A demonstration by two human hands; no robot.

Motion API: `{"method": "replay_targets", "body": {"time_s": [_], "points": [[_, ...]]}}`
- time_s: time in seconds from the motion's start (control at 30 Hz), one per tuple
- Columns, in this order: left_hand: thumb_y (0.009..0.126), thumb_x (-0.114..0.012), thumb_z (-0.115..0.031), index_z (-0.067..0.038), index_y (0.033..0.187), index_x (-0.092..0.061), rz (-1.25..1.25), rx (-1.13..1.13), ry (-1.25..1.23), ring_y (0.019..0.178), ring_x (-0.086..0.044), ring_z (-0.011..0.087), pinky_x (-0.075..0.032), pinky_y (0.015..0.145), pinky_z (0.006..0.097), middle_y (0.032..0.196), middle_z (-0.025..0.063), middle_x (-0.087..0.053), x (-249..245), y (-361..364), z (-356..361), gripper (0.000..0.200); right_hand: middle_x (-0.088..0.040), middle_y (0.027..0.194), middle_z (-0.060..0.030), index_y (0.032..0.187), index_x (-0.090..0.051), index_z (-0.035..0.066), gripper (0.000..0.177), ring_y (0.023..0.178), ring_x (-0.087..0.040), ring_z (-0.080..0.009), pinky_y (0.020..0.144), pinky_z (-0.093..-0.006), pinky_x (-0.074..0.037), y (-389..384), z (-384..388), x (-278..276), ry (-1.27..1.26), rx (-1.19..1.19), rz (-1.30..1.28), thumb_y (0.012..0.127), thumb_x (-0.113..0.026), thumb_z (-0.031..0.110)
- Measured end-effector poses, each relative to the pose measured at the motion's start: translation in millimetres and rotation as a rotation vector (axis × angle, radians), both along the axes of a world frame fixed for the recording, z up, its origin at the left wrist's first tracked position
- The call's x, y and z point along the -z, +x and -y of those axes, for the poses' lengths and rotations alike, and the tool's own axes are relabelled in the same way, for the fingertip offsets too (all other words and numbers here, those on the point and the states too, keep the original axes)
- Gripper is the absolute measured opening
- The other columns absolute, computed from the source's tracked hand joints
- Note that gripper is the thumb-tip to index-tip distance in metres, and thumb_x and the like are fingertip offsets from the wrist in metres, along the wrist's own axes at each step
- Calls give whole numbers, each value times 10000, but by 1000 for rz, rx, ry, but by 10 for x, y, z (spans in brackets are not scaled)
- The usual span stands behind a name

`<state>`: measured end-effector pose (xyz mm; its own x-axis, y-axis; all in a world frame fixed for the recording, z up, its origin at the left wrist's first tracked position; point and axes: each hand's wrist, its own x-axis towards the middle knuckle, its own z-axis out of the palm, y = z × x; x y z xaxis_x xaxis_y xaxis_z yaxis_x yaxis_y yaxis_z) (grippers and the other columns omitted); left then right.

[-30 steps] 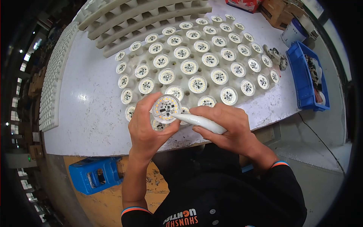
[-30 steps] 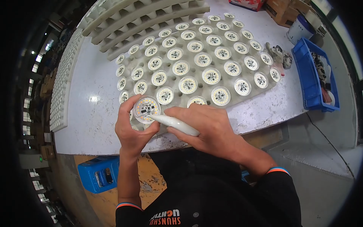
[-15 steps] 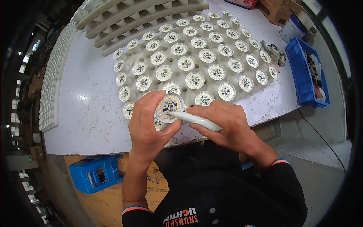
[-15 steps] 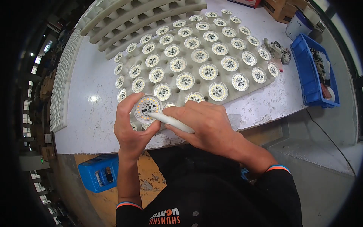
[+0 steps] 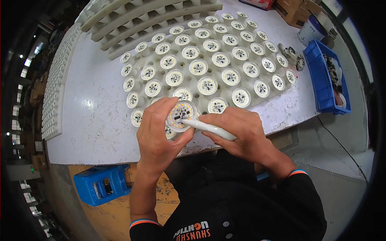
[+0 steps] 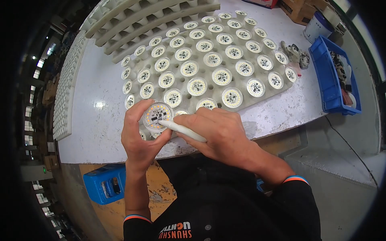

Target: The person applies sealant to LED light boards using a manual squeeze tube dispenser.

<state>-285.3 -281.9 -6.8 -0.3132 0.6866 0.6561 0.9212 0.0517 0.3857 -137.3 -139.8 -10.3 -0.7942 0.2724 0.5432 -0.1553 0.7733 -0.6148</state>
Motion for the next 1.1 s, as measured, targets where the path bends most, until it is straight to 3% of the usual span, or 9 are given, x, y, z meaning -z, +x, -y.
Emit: {"method": "replay_targets", "body": {"time_s": [0.63, 0.8, 0.97, 1.0, 1.1], "points": [[596, -848, -50, -30, 1175, -562, -24, 8, -7, 1003, -626, 308, -533, 832, 379, 1104, 134, -626, 39, -19, 9, 646, -667, 784, -57, 1008, -725, 83, 266, 654, -623, -222, 558, -332, -469, -8, 18, -26, -38, 2, 56, 747, -776, 70], [609, -842, -48, -31, 1178, -564, 26, -10, -23, 1021, -618, 286, -508, 878, 358, 1111, 118, -622, 1, -72, 33, 634, -697, 850, -70, 1028, -718, 50, 249, 709, -647, -193, 616, -298, -488, -15, -23, -20, -243, -48, 6, 780, -738, 49], [736, -770, -28, 29, 1235, -520, 594, -170, 192, 1082, -595, 212, -487, 932, 337, 1181, 121, -592, 12, -573, 13, 561, -708, 1009, -101, 1085, -692, 7, 233, 892, -653, -140, 786, -279, -505, 56, -120, -32, -701, -49, 51, 862, -693, 74], [765, -745, -17, 47, 1256, -503, 743, -173, 271, 1099, -590, 201, -487, 939, 333, 1198, 124, -581, 20, -749, -41, 551, -707, 1007, -100, 1087, -691, 5, 237, 893, -650, -138, 789, -278, -504, 55, -137, -12, -720, -35, 68, 860, -694, 74], [816, -724, -41, 47, 1269, -502, 852, -211, 292, 1080, -601, 189, -493, 929, 320, 1198, 138, -594, 124, -1246, -194, 512, -705, 999, -96, 1089, -690, 2, 245, 888, -643, -129, 792, -276, -501, 29, -167, 50, -747, -2, 99, 854, -697, 71]]}}
